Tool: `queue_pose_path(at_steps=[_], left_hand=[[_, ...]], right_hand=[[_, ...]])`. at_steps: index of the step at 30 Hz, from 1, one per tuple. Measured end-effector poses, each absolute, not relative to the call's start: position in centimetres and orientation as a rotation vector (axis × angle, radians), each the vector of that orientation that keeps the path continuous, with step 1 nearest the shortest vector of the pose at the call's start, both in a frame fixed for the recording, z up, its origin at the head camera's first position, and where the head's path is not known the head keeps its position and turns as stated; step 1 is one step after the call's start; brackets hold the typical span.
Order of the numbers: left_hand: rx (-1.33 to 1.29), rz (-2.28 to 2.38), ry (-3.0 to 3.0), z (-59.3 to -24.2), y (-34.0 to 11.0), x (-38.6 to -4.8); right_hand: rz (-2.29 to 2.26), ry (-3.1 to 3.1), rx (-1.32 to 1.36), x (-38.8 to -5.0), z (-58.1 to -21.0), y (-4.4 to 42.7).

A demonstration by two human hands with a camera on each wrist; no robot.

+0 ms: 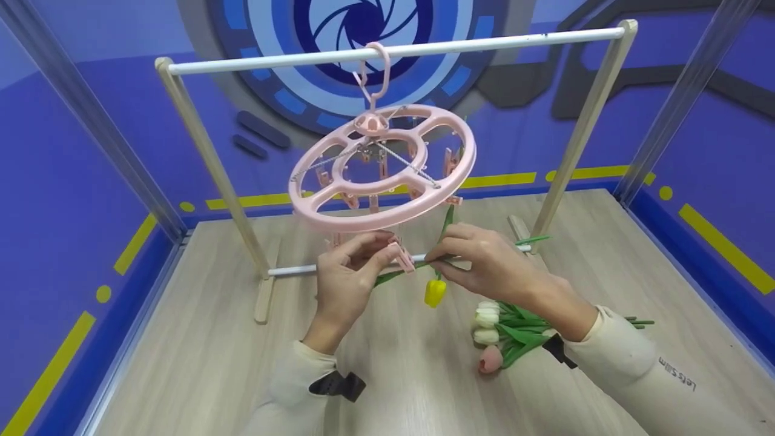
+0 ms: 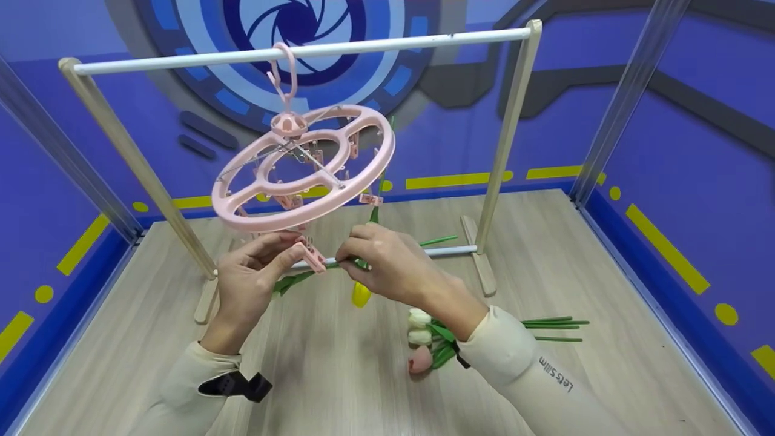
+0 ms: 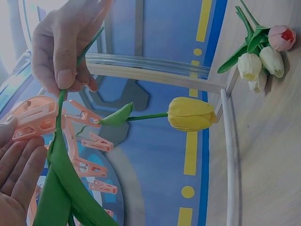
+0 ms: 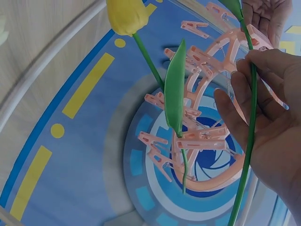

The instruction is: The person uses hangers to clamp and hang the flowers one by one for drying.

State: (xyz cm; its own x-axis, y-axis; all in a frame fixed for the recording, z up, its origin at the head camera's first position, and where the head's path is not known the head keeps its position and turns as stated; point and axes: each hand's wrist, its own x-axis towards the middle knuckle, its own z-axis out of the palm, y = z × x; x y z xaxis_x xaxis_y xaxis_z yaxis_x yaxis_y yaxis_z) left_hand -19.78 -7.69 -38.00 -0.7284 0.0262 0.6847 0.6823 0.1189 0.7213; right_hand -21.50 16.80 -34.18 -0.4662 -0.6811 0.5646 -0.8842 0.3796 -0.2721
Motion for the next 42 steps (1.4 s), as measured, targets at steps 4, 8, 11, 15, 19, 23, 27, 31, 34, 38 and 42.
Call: queue_pose_path(at_steps=[4, 8, 11, 15, 19, 23, 27, 31, 34, 38, 42], left_hand=[[-0.685, -1.659, -1.889, -38.03, -7.57, -19.83], [-0.678, -1.663, -1.901, -37.93, -7.59, -19.78], [-0.672, -1.655, -1.907, -37.89, -7.66, -19.68], [-0.670, -1.647, -1.912, -37.89, -7.72, -19.63], [-0.670, -1.648, -1.915, -37.92, -7.72, -19.65], [-0.671, -1.649, -1.919, -37.89, -7.70, -19.68], [-0.673, -1.645, -1.921, -37.94, -7.65, -19.68], [-0.691, -1.638, -1.917, -37.96, -7.56, -19.73], [-0.697, -1.630, -1.917, -37.89, -7.53, -19.76], [-0.699, -1.630, -1.918, -37.82, -7.53, -19.73], [-0.700, -1.649, -1.919, -37.80, -7.52, -19.73]], right_hand=[[0.793, -2.272, 1.362, -21.51, -34.20, 16.81], [0.790, -2.260, 1.354, -21.54, -34.21, 16.90], [0.782, -2.239, 1.358, -21.63, -34.21, 16.90], [0.786, -2.205, 1.373, -21.74, -34.20, 16.86], [0.792, -2.207, 1.376, -21.72, -34.21, 16.78], [0.784, -2.231, 1.381, -21.61, -34.28, 16.62], [0.781, -2.225, 1.407, -21.60, -34.39, 16.39], [0.778, -2.212, 1.419, -21.60, -34.40, 16.26], [0.768, -2.203, 1.422, -21.63, -34.43, 16.18], [0.763, -2.195, 1.425, -21.67, -34.47, 16.08], [0.761, -2.203, 1.414, -21.65, -34.47, 16.01]])
